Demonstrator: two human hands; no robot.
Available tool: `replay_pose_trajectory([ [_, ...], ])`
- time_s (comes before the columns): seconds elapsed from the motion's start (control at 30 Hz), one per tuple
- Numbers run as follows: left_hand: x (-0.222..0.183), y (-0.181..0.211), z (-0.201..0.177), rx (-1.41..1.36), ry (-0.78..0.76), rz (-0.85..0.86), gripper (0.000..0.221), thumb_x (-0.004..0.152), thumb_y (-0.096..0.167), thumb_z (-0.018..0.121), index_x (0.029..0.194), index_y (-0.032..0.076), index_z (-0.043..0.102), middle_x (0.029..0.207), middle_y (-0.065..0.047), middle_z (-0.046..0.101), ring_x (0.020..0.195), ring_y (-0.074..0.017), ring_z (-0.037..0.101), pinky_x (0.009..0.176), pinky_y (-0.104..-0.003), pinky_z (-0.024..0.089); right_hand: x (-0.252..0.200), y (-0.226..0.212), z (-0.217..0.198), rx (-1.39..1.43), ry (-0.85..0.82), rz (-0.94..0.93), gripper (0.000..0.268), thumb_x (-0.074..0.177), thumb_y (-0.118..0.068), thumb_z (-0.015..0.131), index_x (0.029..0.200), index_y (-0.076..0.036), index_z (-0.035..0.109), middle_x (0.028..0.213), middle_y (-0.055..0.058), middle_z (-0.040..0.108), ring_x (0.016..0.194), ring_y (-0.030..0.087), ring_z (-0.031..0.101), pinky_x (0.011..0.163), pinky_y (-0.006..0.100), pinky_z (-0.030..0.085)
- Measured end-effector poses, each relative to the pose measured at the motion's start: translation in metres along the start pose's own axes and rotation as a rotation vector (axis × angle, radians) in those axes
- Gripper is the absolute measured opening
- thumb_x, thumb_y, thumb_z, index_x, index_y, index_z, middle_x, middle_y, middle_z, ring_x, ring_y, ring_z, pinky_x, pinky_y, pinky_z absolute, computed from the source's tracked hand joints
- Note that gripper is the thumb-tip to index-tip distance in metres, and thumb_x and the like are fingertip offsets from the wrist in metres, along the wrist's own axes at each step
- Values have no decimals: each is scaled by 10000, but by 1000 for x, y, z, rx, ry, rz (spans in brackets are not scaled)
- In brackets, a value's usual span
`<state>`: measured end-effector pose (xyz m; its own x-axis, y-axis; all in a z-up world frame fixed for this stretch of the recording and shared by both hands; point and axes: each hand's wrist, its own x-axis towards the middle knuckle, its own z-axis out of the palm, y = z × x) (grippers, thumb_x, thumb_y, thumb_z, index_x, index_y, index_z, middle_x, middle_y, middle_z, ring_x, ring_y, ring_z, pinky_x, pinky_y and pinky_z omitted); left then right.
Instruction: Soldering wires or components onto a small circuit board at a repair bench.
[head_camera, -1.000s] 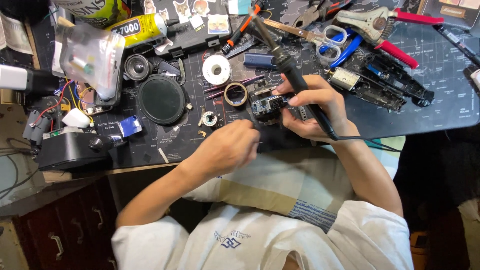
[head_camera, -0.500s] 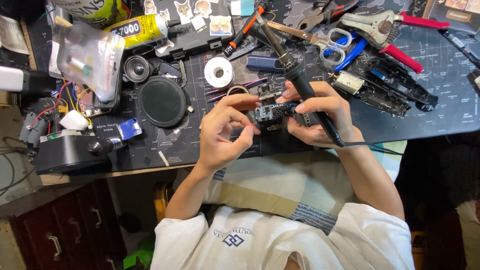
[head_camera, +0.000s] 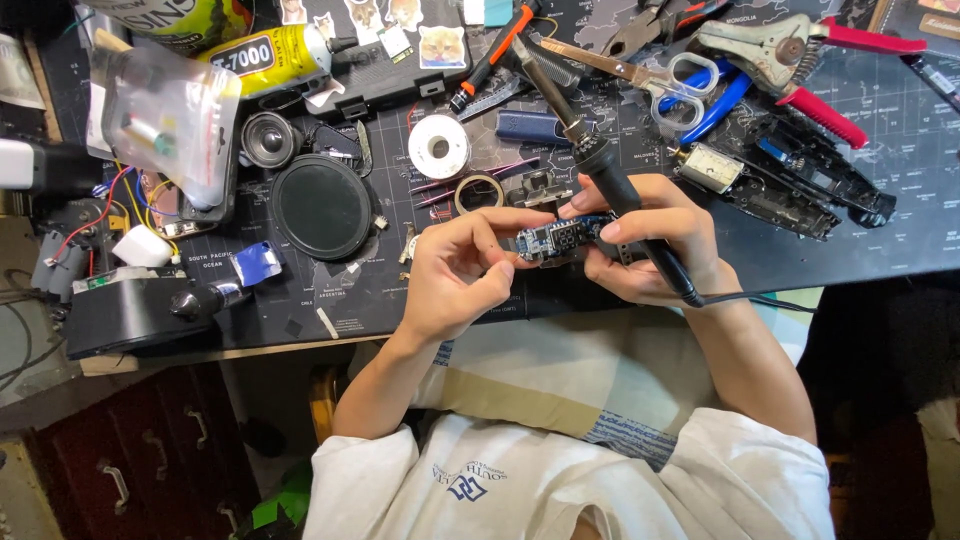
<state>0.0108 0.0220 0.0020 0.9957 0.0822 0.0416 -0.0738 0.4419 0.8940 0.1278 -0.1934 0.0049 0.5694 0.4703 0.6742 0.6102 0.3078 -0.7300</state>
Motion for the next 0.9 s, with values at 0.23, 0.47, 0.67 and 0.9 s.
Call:
replay_pose_trajectory([
  [0.23, -2, 0, -1, 64, -6, 24, 112, 880, -16, 780, 795, -47, 712, 1317, -346, 752, 1242, -422, 763, 888, -432, 722, 6, -5, 3, -4, 8, -2, 496, 755, 264, 776, 1120, -52, 660, 1152, 285, 756, 1040, 438, 823, 1008, 655, 643],
  [0.47, -6, -3, -2, 77, -1, 28, 115, 874, -28, 784, 788, -57, 713, 1313, -348, 757, 1225, -434, 772, 875, -433, 728, 1, 1, 4, -16, -21, -46, 515, 760, 223, 785, 1154, -84, 656, 1185, 253, 761, 1071, 386, 825, 987, 554, 655],
  [0.67, -4, 4, 4, 40, 10, 61, 157, 906, 7, 781, 788, -56, 699, 1300, -345, 765, 1211, -426, 779, 849, -419, 723, -10, 4, 5, -11, -6, -27, 492, 744, 240, 772, 1110, -75, 677, 1126, 267, 768, 981, 419, 834, 887, 533, 683],
  [0.9, -4, -5, -9, 0, 48, 107, 214, 1038, 159, 696, 893, 6, 657, 1261, -339, 747, 951, -306, 814, 743, -377, 718, -13, -3, -5, 57, 40, 37, 541, 725, 257, 799, 1118, -93, 678, 1156, 280, 740, 1065, 424, 814, 1027, 621, 639],
])
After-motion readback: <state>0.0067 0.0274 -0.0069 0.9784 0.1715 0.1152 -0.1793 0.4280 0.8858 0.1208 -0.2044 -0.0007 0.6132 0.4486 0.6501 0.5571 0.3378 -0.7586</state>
